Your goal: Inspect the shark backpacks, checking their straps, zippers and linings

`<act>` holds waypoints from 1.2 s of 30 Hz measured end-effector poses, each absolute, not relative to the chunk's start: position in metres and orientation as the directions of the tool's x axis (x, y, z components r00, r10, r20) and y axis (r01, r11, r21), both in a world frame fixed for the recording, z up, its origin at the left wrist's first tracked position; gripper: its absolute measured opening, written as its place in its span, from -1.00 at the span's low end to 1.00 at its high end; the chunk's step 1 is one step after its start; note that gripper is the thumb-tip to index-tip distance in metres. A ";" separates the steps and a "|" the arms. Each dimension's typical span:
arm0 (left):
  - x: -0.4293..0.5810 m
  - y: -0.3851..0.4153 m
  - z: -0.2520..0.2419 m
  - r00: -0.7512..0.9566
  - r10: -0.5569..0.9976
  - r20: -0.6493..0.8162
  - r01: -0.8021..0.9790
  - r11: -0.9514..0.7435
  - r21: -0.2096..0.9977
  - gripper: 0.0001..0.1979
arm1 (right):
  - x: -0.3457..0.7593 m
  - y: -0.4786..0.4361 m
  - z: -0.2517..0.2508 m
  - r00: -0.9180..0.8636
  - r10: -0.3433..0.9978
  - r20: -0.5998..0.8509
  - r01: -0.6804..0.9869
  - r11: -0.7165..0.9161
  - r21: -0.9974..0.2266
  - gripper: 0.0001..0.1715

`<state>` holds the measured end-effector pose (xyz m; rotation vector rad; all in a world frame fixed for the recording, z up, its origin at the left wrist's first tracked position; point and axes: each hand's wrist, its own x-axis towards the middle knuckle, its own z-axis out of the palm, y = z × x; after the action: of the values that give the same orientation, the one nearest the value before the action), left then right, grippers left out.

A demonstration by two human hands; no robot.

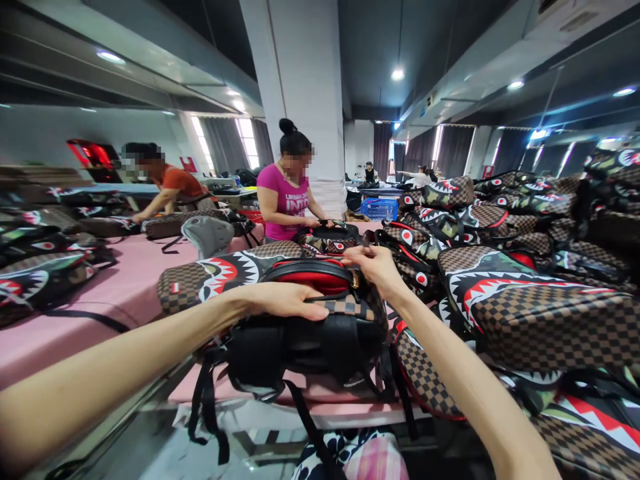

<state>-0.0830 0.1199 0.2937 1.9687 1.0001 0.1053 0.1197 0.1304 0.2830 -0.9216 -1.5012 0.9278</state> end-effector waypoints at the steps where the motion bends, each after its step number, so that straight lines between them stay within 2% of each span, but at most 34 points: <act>1: -0.085 0.122 0.292 0.667 0.690 -0.281 0.576 -0.238 0.782 -0.59 | 0.127 0.122 0.275 -0.037 0.903 0.429 0.042 0.430 -0.902 -0.66; 3: -0.087 0.126 0.289 0.672 0.693 -0.261 0.535 -0.210 0.818 -0.58 | 0.141 0.102 0.256 -0.018 0.892 0.451 0.083 0.451 -0.889 -0.60; 6: -0.083 0.131 0.288 0.678 0.707 -0.201 0.505 -0.250 0.826 -0.55 | 0.150 0.074 0.228 -0.216 0.912 0.349 0.272 0.400 -0.875 -0.58; 9: -0.075 0.134 0.288 0.680 0.719 -0.145 0.491 -0.299 0.818 -0.49 | 0.143 0.062 0.214 -0.257 0.924 0.283 0.339 0.360 -0.869 -0.52; 12: -0.075 0.137 0.286 0.682 0.718 -0.139 0.507 -0.327 0.797 -0.48 | 0.132 0.063 0.206 -0.220 0.906 0.361 0.368 0.420 -0.830 -0.52; 14: -0.078 0.139 0.284 0.693 0.711 -0.122 0.510 -0.364 0.779 -0.49 | 0.127 0.066 0.198 -0.242 0.817 0.524 0.436 0.574 -0.693 -0.57; 16: -0.079 0.140 0.284 0.703 0.703 -0.112 0.517 -0.396 0.759 -0.50 | 0.125 0.068 0.188 -0.294 0.675 0.677 0.485 0.716 -0.503 -0.63; 17: -0.079 0.140 0.286 0.703 0.702 -0.115 0.528 -0.407 0.746 -0.50 | 0.125 0.069 0.184 -0.314 0.615 0.723 0.497 0.756 -0.426 -0.66; 19: -0.077 0.134 0.292 0.695 0.713 -0.096 0.557 -0.448 0.699 -0.49 | 0.127 0.072 0.178 -0.320 0.562 0.763 0.530 0.774 -0.348 -0.67; 21: -0.079 0.121 0.301 0.672 0.740 0.044 0.568 -0.552 0.611 -0.55 | 0.130 0.075 0.176 -0.298 0.566 0.768 0.568 0.752 -0.334 -0.66; 23: -0.091 0.101 0.307 0.595 0.757 0.270 0.584 -0.637 0.503 -0.63 | 0.134 0.077 0.177 -0.267 0.588 0.763 0.595 0.724 -0.350 -0.67; 25: -0.111 0.079 0.302 0.393 0.798 0.457 0.658 -0.591 0.467 -0.66 | 0.136 0.077 0.180 -0.250 0.621 0.743 0.606 0.698 -0.380 -0.68; 26: -0.123 0.069 0.294 0.260 0.835 0.485 0.704 -0.508 0.496 -0.67 | 0.136 0.077 0.181 -0.251 0.643 0.723 0.608 0.686 -0.399 -0.67; 28: -0.144 0.053 0.271 0.028 0.908 0.418 0.743 -0.299 0.599 -0.64 | 0.136 0.077 0.182 -0.267 0.684 0.679 0.607 0.666 -0.433 -0.64; 30: -0.153 0.044 0.244 -0.058 0.956 0.289 0.694 -0.169 0.700 -0.57 | 0.134 0.076 0.181 -0.274 0.713 0.645 0.596 0.652 -0.468 -0.62; 32: -0.150 0.041 0.222 -0.049 0.977 0.206 0.536 -0.148 0.831 -0.53 | 0.133 0.076 0.181 -0.251 0.741 0.623 0.578 0.631 -0.517 -0.60; 34: -0.138 0.040 0.210 -0.025 0.987 0.160 0.262 -0.148 0.954 -0.51 | 0.134 0.075 0.181 -0.210 0.780 0.590 0.562 0.590 -0.580 -0.56; 36: -0.124 0.040 0.207 0.014 0.996 0.092 -0.022 -0.092 0.996 -0.51 | 0.137 0.073 0.181 -0.183 0.814 0.551 0.547 0.550 -0.631 -0.53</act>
<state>-0.1242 0.0401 0.2068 1.2680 1.1373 1.2756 0.1371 0.0726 0.1815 -1.1137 -1.8635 0.3642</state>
